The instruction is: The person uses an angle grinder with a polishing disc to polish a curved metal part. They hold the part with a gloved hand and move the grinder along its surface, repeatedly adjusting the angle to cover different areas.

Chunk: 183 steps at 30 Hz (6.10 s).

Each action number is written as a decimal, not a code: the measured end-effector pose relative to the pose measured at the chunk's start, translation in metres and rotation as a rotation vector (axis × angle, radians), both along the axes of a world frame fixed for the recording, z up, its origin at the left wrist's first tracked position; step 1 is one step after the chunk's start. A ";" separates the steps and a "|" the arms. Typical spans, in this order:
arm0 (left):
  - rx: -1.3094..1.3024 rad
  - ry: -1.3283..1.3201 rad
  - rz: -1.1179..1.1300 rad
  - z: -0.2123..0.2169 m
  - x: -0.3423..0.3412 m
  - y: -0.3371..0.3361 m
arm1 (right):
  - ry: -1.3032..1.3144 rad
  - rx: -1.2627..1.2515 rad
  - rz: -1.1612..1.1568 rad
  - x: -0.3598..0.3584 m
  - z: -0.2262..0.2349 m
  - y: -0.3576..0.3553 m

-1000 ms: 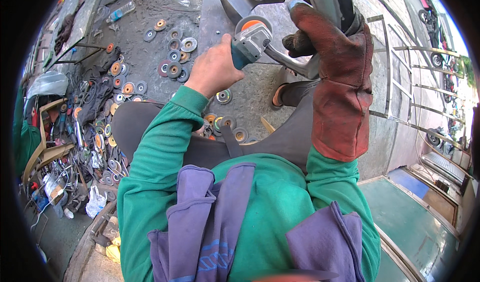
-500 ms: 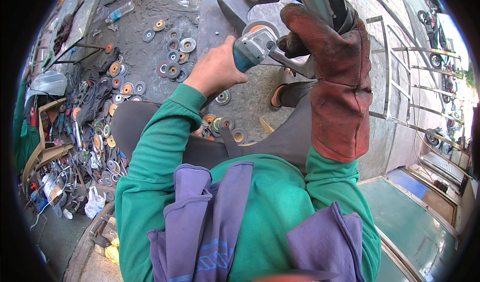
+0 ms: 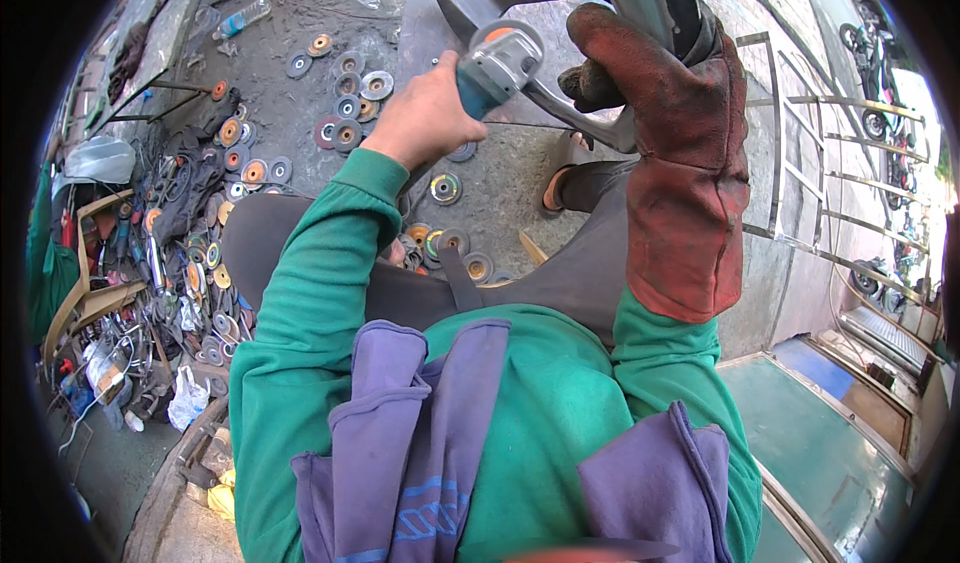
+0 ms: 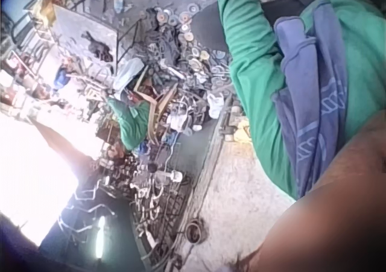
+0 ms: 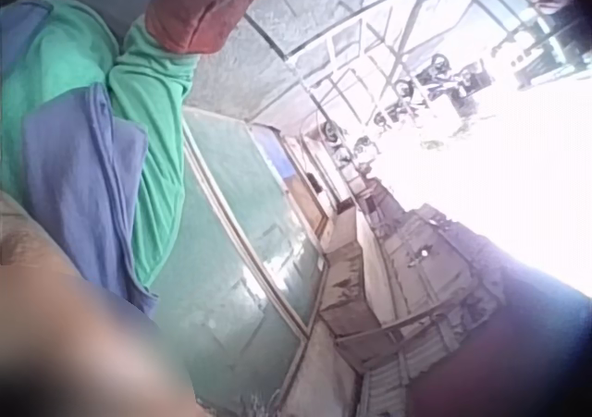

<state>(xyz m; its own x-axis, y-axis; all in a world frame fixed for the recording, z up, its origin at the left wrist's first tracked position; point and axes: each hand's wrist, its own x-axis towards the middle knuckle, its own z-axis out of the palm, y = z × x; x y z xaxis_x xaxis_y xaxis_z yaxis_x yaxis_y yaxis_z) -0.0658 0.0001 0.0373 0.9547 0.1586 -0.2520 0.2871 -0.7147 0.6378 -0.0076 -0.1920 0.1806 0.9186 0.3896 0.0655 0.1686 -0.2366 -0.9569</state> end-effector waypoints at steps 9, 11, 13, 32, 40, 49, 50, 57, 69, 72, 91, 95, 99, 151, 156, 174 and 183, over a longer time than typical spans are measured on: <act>-0.044 0.048 -0.059 0.004 0.002 -0.004 | 0.007 0.022 0.001 0.002 -0.001 0.005; -0.040 0.030 -0.019 0.004 0.004 -0.003 | -0.002 0.004 0.005 0.002 0.000 0.005; 0.010 -0.002 0.029 0.005 0.008 0.003 | -0.004 -0.009 0.011 0.002 0.000 0.004; 0.049 0.018 -0.138 0.011 0.011 -0.004 | 0.012 -0.028 0.087 -0.002 0.001 0.005; 0.132 -0.009 -0.064 0.016 0.022 0.004 | -0.084 -0.033 0.075 0.000 -0.007 0.001; 0.074 -0.006 -0.076 0.009 0.017 0.008 | -0.036 -0.011 0.055 0.002 0.003 0.003; 0.093 -0.012 -0.044 0.007 0.016 0.014 | -0.028 -0.003 0.044 0.002 0.005 0.002; 0.064 -0.055 -0.005 -0.002 0.001 0.003 | 0.025 0.074 -0.026 0.011 0.013 0.004; 0.077 -0.014 -0.021 -0.006 0.000 0.004 | 0.049 0.124 -0.046 0.016 0.013 0.007; 0.010 0.008 -0.079 -0.006 0.000 0.001 | 0.045 0.087 -0.038 0.017 0.011 0.005; 0.094 -0.063 0.004 -0.001 0.007 0.004 | 0.035 -0.004 -0.025 0.011 0.003 0.004; 0.017 0.015 -0.076 -0.004 0.002 -0.002 | 0.035 -0.011 -0.028 0.013 0.005 0.002; 0.065 -0.035 0.021 -0.008 0.005 0.010 | 0.027 0.015 -0.021 0.014 0.007 0.001; 0.122 0.032 0.145 -0.010 0.018 0.034 | 0.162 -0.192 -0.116 0.001 0.039 0.022; 0.094 0.063 0.120 -0.010 0.017 0.035 | 0.002 -0.005 0.035 0.007 0.014 0.010; 0.070 -0.026 0.043 -0.017 0.012 0.031 | -0.006 -0.008 0.084 0.016 0.003 0.001; 0.002 0.082 -0.025 -0.011 0.008 0.023 | 0.006 -0.016 0.068 0.012 0.004 0.001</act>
